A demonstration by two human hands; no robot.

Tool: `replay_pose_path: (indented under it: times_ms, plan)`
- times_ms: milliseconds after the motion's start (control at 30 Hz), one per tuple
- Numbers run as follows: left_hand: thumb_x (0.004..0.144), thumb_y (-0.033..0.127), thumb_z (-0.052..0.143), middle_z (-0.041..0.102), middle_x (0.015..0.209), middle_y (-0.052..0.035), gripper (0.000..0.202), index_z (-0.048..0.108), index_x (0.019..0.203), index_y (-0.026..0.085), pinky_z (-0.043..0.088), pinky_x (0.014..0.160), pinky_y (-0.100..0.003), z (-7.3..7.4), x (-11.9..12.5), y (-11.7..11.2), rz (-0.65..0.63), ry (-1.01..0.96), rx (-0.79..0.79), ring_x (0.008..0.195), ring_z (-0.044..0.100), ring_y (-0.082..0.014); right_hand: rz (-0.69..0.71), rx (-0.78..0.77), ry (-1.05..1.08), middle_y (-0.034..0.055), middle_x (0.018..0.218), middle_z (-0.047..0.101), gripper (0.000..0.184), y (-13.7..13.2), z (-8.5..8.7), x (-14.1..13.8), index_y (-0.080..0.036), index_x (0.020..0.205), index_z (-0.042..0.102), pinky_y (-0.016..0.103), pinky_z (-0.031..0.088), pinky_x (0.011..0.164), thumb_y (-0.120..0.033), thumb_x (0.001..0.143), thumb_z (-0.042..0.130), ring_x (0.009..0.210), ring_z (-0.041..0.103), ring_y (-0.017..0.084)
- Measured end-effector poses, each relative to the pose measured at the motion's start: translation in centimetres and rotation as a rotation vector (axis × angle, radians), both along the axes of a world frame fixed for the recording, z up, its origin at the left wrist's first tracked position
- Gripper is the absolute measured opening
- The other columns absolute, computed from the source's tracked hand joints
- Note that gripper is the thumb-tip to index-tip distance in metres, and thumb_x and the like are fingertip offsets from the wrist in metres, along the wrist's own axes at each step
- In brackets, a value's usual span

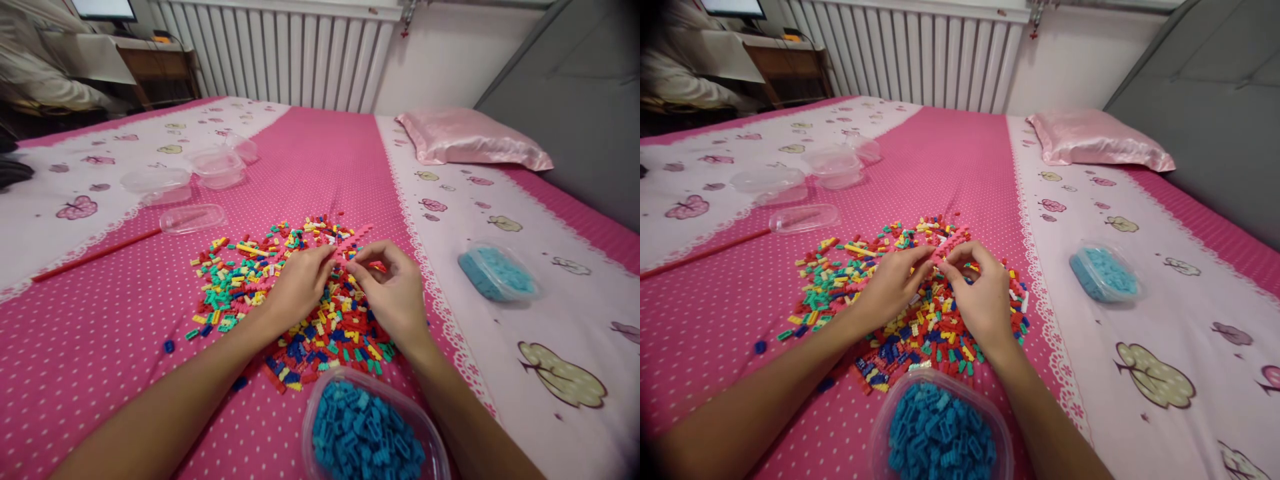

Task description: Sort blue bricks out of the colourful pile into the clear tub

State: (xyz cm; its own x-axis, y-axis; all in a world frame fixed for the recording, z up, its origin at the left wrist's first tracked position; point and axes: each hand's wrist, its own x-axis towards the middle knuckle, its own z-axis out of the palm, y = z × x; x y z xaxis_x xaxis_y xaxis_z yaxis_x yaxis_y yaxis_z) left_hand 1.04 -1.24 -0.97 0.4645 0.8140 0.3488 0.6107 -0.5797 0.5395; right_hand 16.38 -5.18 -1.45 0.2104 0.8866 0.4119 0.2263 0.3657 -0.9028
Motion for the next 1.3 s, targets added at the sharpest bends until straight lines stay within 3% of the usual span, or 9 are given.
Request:
replay_pose_path:
  times_ms: [167,267,400,533,733,833,1000,1300]
  plan:
    - [0.1,0.017,0.048,0.073,0.089,-0.0081,0.02,0.067,0.101,0.012,0.047,0.074,-0.028,0.0,-0.1,0.1,-0.017,-0.001,0.091,0.083,0.067,-0.0207,0.027,0.0,0.025,-0.0013,0.083,0.064,0.013,0.1,0.0,0.0,-0.023,0.085,0.061,0.027,0.057,0.072,-0.025,0.083,0.074,0.081,0.064,0.015]
    - [0.101,0.018,0.046,0.072,0.09,-0.009,0.021,0.067,0.102,0.012,0.049,0.076,-0.03,0.1,-0.2,0.0,-0.039,0.022,0.13,0.084,0.067,-0.0212,0.001,-0.01,0.131,-0.0018,0.089,0.061,0.025,0.3,-0.2,0.3,-0.025,0.097,0.056,0.027,0.056,0.073,-0.033,0.082,0.075,0.086,0.064,0.015]
    - [0.101,0.018,0.044,0.074,0.096,-0.0106,0.023,0.066,0.105,0.012,0.052,0.08,-0.032,0.1,-0.1,-0.2,-0.081,0.059,0.218,0.089,0.068,-0.0221,0.085,-0.205,0.269,0.0001,0.093,0.067,0.047,0.6,-0.4,0.9,-0.026,0.109,0.056,0.032,0.057,0.079,-0.05,0.076,0.079,0.09,0.068,0.019]
    - [0.101,0.019,0.048,0.075,0.106,-0.0114,0.022,0.066,0.111,0.013,0.054,0.086,-0.036,-0.2,0.1,-0.3,-0.136,0.057,0.263,0.096,0.07,-0.0232,0.176,-0.251,0.242,0.0061,0.101,0.075,0.039,0.8,-0.5,1.0,-0.021,0.099,0.068,0.037,0.056,0.09,-0.051,0.075,0.079,0.095,0.07,0.022]
    - [0.095,0.017,0.061,0.073,0.121,-0.0083,0.038,0.056,0.132,0.02,0.054,0.094,-0.034,-0.2,0.2,-0.6,-0.145,-0.057,0.124,0.109,0.07,-0.0214,0.128,-0.246,0.315,0.0043,0.096,0.076,0.035,0.8,-0.6,0.8,-0.022,0.096,0.067,0.037,0.058,0.086,-0.043,0.073,0.082,0.093,0.072,0.021]
    - [0.094,0.017,0.062,0.074,0.116,-0.0093,0.037,0.056,0.13,0.017,0.054,0.093,-0.035,-0.3,0.1,-0.6,-0.102,-0.078,0.117,0.107,0.071,-0.0219,0.123,-0.215,0.349,0.0052,0.102,0.077,0.033,0.8,-0.6,0.9,-0.021,0.097,0.068,0.038,0.056,0.092,-0.039,0.073,0.082,0.099,0.072,0.021]
    - [0.094,0.016,0.058,0.074,0.102,-0.0059,0.014,0.059,0.108,0.017,0.054,0.083,-0.031,-0.4,0.0,-0.5,-0.045,-0.083,0.154,0.095,0.072,-0.0207,0.095,-0.198,0.346,0.005,0.098,0.077,0.031,0.8,-0.5,0.9,-0.021,0.091,0.069,0.038,0.056,0.092,-0.039,0.07,0.084,0.097,0.072,0.022]
    - [0.1,0.024,0.05,0.072,0.087,-0.0057,0.012,0.059,0.103,0.016,0.049,0.071,-0.028,0.1,-0.3,-0.4,-0.053,0.146,0.334,0.082,0.07,-0.0206,0.147,-0.276,0.358,0.0068,0.095,0.08,0.031,0.7,-0.2,1.0,-0.02,0.088,0.076,0.039,0.057,0.089,-0.041,0.067,0.086,0.094,0.074,0.024]
